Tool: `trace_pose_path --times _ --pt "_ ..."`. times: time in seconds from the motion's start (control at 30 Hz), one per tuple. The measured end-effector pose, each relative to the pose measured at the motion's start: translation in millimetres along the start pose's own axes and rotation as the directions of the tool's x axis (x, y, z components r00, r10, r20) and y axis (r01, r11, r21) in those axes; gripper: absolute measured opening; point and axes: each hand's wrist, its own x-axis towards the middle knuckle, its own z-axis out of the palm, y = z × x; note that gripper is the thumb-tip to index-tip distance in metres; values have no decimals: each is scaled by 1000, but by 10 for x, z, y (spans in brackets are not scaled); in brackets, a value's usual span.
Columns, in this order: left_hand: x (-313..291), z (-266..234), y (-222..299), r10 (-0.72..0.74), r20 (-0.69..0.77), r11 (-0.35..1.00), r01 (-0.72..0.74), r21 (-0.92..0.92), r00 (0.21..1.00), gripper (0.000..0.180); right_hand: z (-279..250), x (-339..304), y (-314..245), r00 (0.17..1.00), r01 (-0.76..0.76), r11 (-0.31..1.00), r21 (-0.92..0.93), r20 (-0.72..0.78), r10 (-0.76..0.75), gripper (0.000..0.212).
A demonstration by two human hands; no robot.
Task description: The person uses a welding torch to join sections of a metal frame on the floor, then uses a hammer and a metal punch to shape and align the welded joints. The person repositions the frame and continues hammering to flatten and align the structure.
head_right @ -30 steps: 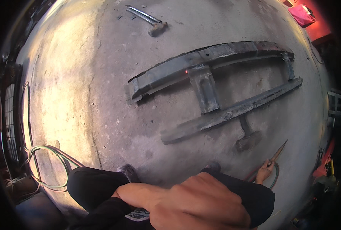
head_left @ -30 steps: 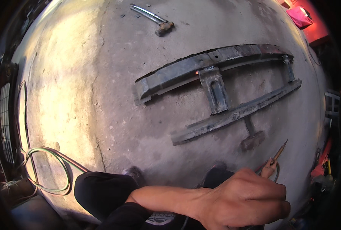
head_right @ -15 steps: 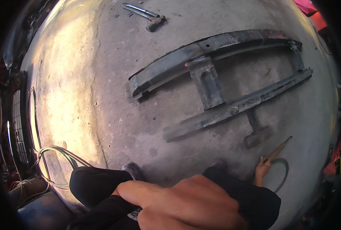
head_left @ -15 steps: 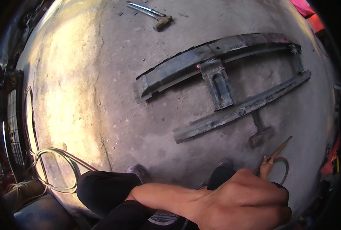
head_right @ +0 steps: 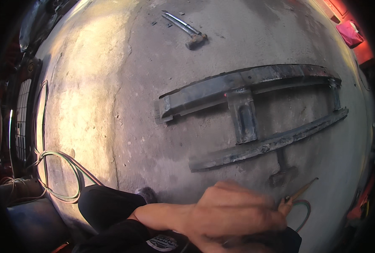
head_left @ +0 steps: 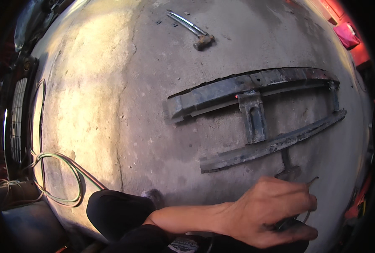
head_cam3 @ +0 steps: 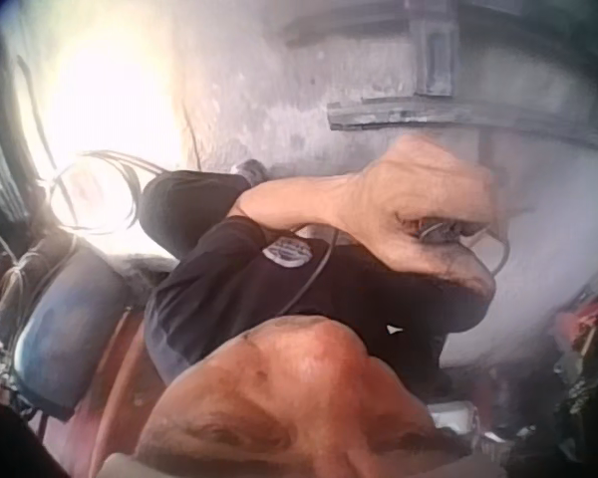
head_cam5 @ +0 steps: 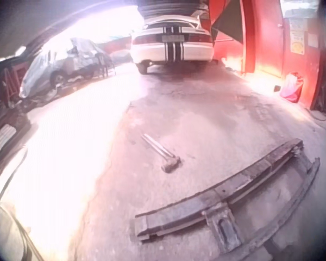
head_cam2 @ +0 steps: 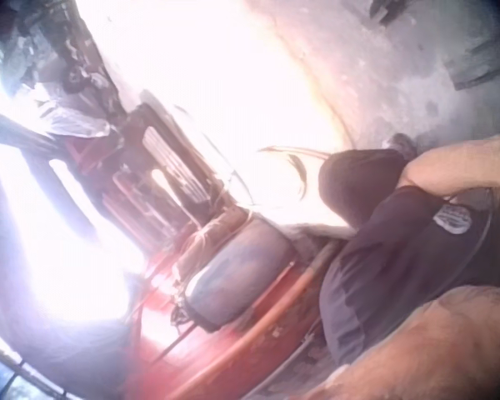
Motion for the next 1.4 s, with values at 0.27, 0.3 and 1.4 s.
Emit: trace_pose_path --times 0.27,0.3,1.4 --pt "-662 -1514 -1561 -650 -364 146 580 801 667 31 -487 -387 -1365 997 -50 998 -38 61 52 62" --pt "-786 -1635 -1617 -688 -403 57 598 799 604 28 -515 -365 -1393 998 -55 995 -83 33 58 62" --pt "-1220 -1518 639 -810 -478 -161 654 739 340 51 -4187 -1435 -3353 859 77 832 550 388 -335 33"
